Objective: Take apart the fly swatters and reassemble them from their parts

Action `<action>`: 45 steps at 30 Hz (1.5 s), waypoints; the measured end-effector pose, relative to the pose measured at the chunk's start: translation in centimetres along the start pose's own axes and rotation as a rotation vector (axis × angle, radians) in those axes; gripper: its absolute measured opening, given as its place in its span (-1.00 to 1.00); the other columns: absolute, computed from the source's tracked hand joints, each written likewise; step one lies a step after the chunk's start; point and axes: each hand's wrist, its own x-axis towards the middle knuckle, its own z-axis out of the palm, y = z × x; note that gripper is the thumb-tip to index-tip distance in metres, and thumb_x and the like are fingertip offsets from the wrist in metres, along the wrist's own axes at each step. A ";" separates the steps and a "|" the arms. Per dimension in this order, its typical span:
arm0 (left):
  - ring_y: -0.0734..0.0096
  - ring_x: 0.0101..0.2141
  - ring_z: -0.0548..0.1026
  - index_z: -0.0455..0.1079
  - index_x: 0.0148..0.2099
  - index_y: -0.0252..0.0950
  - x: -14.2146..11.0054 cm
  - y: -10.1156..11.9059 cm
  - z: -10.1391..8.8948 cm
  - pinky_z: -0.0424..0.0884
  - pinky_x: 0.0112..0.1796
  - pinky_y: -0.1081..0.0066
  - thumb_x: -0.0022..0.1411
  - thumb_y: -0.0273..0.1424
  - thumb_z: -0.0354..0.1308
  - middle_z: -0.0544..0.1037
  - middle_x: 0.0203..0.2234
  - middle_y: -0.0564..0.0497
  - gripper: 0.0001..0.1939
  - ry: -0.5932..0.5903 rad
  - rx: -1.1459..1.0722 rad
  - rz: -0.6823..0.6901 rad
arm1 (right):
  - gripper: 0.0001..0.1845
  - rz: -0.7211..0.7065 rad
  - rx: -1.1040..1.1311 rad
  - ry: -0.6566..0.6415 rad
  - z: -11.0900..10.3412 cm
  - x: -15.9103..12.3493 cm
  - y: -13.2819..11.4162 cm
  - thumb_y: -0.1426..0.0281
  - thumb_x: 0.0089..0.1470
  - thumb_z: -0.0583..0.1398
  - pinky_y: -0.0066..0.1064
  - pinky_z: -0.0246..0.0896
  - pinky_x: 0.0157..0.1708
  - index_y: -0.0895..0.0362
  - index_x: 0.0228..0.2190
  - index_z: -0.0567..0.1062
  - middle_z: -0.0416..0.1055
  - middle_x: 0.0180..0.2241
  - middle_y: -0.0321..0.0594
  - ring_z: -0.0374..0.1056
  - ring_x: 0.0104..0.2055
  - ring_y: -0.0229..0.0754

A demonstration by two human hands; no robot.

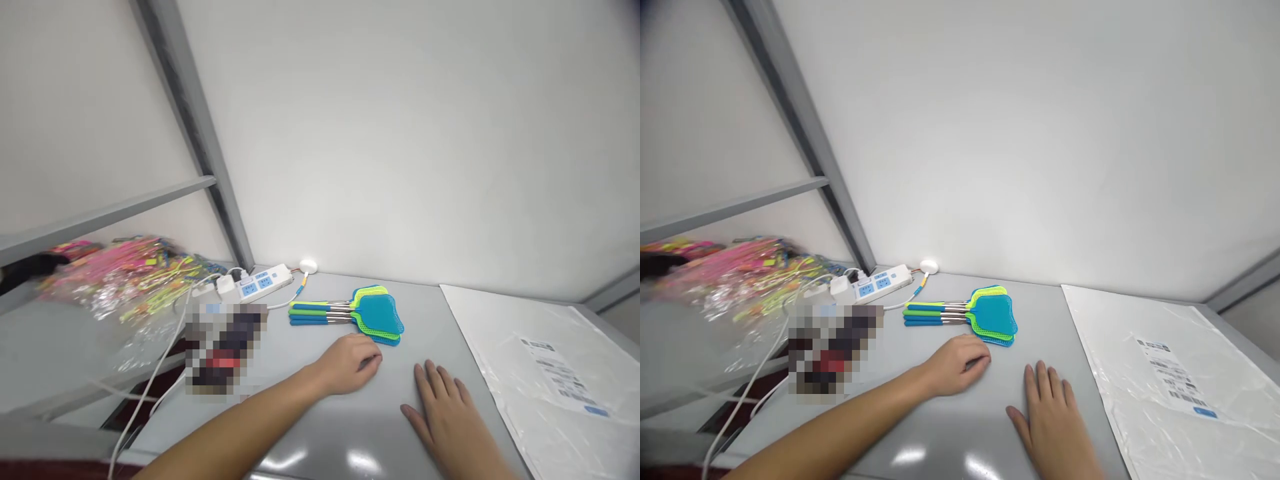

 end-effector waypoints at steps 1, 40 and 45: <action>0.43 -0.33 0.45 0.38 -0.25 -0.27 -0.1 0.1 0.0 0.34 -0.25 0.41 0.31 -0.46 0.00 0.54 -0.38 0.04 -0.87 0.019 0.031 -0.001 | -0.43 -0.055 0.012 -0.036 -0.3 0.6 0.9 0.09 0.14 0.15 0.07 0.22 -0.10 0.25 0.02 0.46 0.43 0.00 0.20 0.35 -0.02 0.28; 0.01 0.05 0.23 0.50 -0.07 -0.07 -4.4 -4.7 -6.6 0.17 0.02 -0.06 0.33 -0.34 0.10 0.41 0.11 -0.03 -0.81 0.305 0.495 -0.696 | -0.58 -0.084 0.987 -0.364 1.0 7.8 4.8 0.16 0.31 -0.02 -0.40 0.09 -0.42 0.06 -0.55 0.13 0.22 -0.53 -0.33 0.19 -0.47 -0.23; 0.08 0.03 0.30 0.46 -0.15 -0.14 -4.0 -5.0 -6.6 0.16 0.02 -0.01 0.33 -0.39 0.09 0.47 0.06 -0.03 -0.87 0.309 0.475 -0.657 | -0.58 -0.078 1.014 -0.362 1.0 7.9 4.8 0.17 0.31 -0.01 -0.39 0.10 -0.41 0.07 -0.55 0.15 0.22 -0.52 -0.33 0.19 -0.46 -0.24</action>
